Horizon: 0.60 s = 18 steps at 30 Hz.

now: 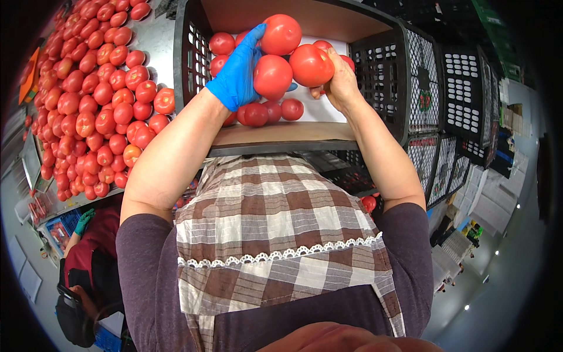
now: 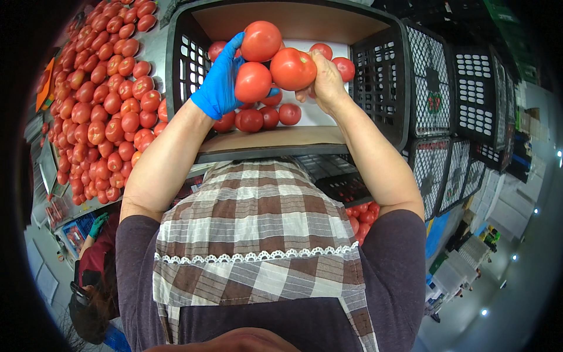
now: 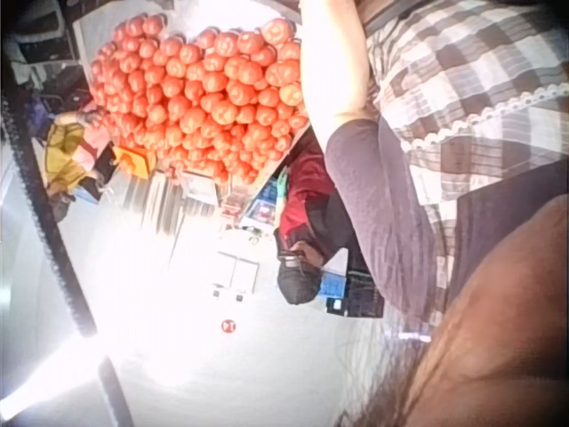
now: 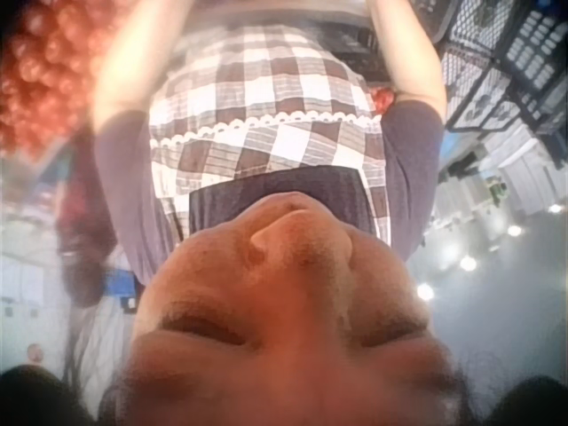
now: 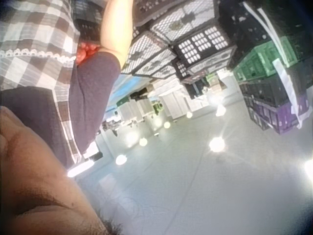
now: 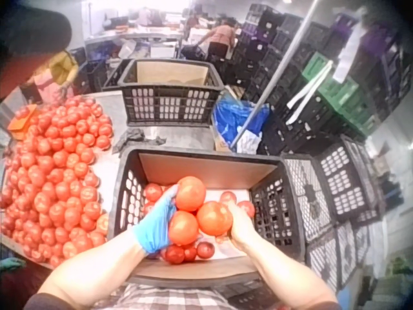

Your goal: The person picks tomatoes from a large pile on a metal table and places them into a cardboard box. They handle the tomatoes one by one, arranging them in rows inside the box. The person wears blue gloves and a checkered apron.

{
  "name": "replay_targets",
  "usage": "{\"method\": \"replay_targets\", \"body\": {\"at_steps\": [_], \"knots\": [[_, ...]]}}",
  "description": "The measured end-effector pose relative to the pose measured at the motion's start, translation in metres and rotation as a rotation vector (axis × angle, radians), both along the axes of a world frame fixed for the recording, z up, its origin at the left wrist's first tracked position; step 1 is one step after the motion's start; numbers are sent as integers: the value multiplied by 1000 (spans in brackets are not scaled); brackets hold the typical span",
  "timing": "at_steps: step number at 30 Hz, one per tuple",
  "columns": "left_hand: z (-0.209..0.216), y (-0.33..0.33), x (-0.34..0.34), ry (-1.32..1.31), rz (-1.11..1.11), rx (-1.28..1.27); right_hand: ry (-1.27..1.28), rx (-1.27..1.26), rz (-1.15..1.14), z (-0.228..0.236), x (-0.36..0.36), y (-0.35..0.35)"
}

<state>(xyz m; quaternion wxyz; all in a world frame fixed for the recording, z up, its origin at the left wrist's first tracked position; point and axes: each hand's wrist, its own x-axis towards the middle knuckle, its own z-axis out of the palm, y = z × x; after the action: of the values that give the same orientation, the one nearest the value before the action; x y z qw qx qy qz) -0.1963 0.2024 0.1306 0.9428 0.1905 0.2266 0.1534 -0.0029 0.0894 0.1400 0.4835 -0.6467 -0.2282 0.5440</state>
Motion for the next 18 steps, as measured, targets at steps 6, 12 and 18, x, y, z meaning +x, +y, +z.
{"method": "replay_targets", "body": {"at_steps": [6,12,18], "knots": [[3,1,-1,-4,39,-77,115,57,68,0,2,2],[15,-7,-7,-86,0,-140,69,5,73,-3,5,2],[25,-12,-8,-118,7,-124,-203,148,44,-9,3,9]]}}
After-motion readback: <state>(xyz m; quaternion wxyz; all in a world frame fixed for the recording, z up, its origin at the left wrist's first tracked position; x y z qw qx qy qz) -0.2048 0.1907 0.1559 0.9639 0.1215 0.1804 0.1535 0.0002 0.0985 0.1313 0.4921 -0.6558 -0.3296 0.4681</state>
